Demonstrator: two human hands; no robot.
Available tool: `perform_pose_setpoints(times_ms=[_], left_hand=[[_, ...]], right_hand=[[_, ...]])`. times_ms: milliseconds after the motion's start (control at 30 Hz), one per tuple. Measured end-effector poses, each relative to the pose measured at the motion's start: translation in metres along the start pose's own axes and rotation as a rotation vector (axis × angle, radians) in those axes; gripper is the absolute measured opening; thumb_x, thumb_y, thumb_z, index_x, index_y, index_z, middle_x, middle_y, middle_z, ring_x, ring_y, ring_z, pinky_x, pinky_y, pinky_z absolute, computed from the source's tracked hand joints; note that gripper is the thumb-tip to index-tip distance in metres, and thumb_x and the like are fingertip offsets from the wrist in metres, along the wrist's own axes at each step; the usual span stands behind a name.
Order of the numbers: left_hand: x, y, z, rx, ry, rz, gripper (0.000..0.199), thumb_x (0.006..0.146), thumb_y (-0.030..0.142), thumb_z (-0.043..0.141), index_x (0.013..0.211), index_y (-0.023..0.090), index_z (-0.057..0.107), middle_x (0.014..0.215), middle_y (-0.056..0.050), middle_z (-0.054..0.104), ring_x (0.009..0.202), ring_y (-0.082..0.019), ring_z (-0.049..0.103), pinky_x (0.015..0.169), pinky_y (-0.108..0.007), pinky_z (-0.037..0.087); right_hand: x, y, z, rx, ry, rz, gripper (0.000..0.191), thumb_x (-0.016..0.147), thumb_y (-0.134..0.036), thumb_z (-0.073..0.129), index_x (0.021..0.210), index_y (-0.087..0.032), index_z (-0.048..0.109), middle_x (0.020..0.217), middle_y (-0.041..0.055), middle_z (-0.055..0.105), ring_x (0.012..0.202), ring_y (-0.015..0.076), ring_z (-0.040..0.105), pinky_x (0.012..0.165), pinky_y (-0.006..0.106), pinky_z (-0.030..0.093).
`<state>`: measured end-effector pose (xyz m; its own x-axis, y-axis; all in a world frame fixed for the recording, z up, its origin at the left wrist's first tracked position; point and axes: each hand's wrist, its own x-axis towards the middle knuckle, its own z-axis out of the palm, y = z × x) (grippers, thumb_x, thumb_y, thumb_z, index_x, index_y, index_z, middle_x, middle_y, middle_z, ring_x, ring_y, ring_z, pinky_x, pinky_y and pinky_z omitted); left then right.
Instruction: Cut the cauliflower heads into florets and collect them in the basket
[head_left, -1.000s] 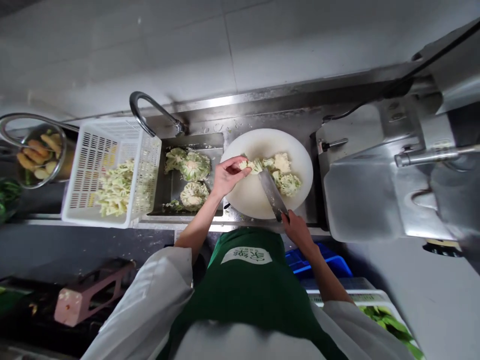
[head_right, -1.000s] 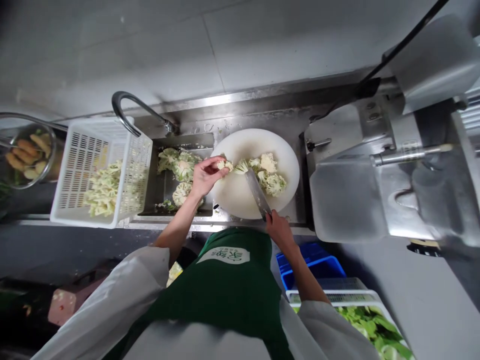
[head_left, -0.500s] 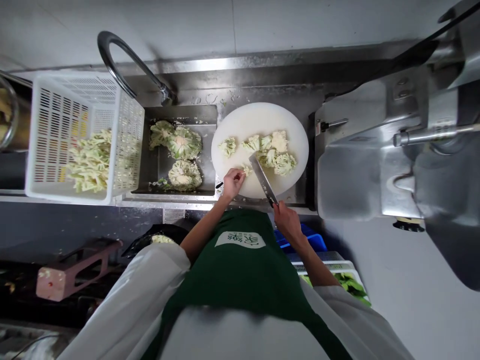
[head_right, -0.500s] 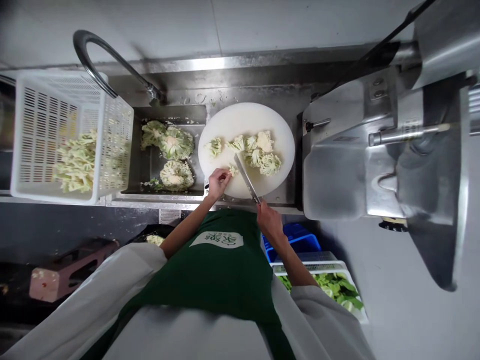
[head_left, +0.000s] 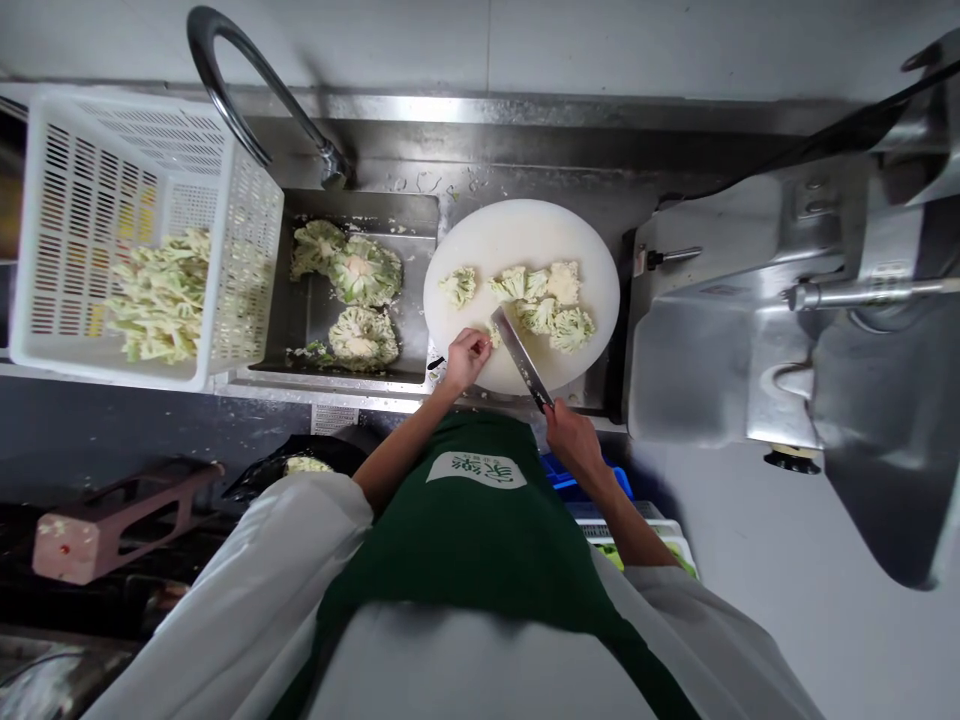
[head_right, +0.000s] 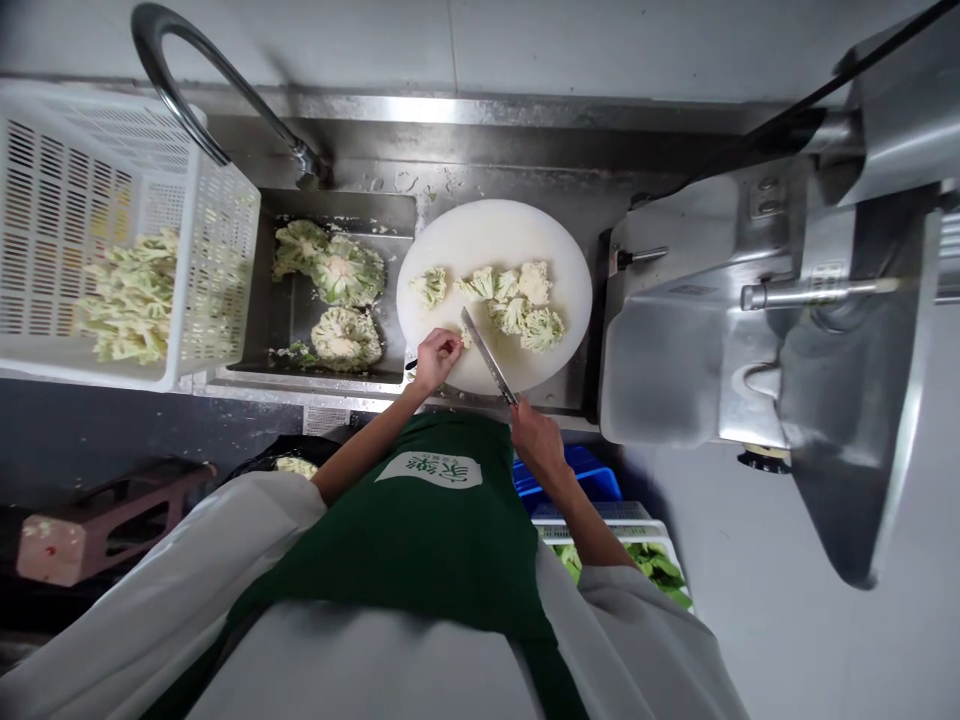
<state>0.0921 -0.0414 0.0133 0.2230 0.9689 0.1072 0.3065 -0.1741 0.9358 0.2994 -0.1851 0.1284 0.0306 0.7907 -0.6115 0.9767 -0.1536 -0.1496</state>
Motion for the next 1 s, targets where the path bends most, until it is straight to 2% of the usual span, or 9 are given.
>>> perform_pose_setpoints(times_ms=[367,500,633,733,867,1000], left_hand=[[0.003,0.002,0.002,-0.008,0.002,-0.005,0.011,0.093,0.024,0.064,0.088,0.017,0.070,0.091,-0.006,0.064,0.072,-0.013,0.060,0.067,-0.027,0.052],[0.004,0.003,-0.001,-0.018,-0.039,-0.025,0.012,0.094,0.025,0.063,0.088,0.017,0.070,0.091,-0.006,0.064,0.073,-0.013,0.060,0.069,-0.028,0.052],[0.007,0.002,-0.004,-0.003,-0.069,-0.034,0.011,0.092,0.026,0.065,0.086,0.017,0.068,0.091,-0.006,0.064,0.073,-0.013,0.060,0.069,-0.028,0.051],[0.009,0.002,-0.003,0.022,-0.062,-0.057,0.014,0.083,0.027,0.074,0.079,0.017,0.065,0.086,-0.004,0.062,0.068,-0.012,0.056,0.064,-0.027,0.049],[0.011,0.000,0.000,-0.037,-0.016,-0.182,0.022,0.073,0.027,0.079,0.072,0.019,0.058,0.072,0.001,0.057,0.063,-0.011,0.053,0.060,-0.025,0.046],[0.010,-0.001,-0.006,-0.355,0.071,-0.386,0.029,0.071,0.034,0.082,0.082,0.019,0.060,0.080,0.001,0.065,0.069,-0.010,0.061,0.064,-0.023,0.053]], right_hand=[[0.004,-0.012,-0.002,-0.034,-0.077,0.044,0.038,0.111,-0.033,0.021,0.115,-0.015,0.053,0.088,0.0124,0.073,0.083,0.0253,0.073,0.066,0.030,0.041],[0.006,-0.018,-0.005,-0.024,-0.107,0.050,0.038,0.111,-0.032,0.020,0.116,-0.014,0.053,0.091,0.0136,0.073,0.086,0.0250,0.074,0.070,0.030,0.043],[0.020,-0.028,-0.007,0.030,-0.125,0.040,0.036,0.111,-0.030,0.022,0.120,-0.012,0.052,0.097,0.0148,0.073,0.090,0.0249,0.073,0.073,0.031,0.043],[0.035,-0.026,-0.008,0.085,-0.090,0.038,0.035,0.111,-0.031,0.025,0.120,-0.013,0.053,0.097,0.0141,0.073,0.090,0.0245,0.071,0.074,0.030,0.041],[0.047,-0.006,-0.008,0.129,-0.037,0.034,0.035,0.109,-0.037,0.032,0.114,-0.015,0.059,0.096,0.0137,0.074,0.091,0.0252,0.069,0.076,0.029,0.038],[0.046,0.009,-0.005,0.154,0.004,0.014,0.034,0.109,-0.037,0.035,0.108,-0.016,0.062,0.096,0.0124,0.075,0.089,0.0243,0.066,0.075,0.029,0.035]])
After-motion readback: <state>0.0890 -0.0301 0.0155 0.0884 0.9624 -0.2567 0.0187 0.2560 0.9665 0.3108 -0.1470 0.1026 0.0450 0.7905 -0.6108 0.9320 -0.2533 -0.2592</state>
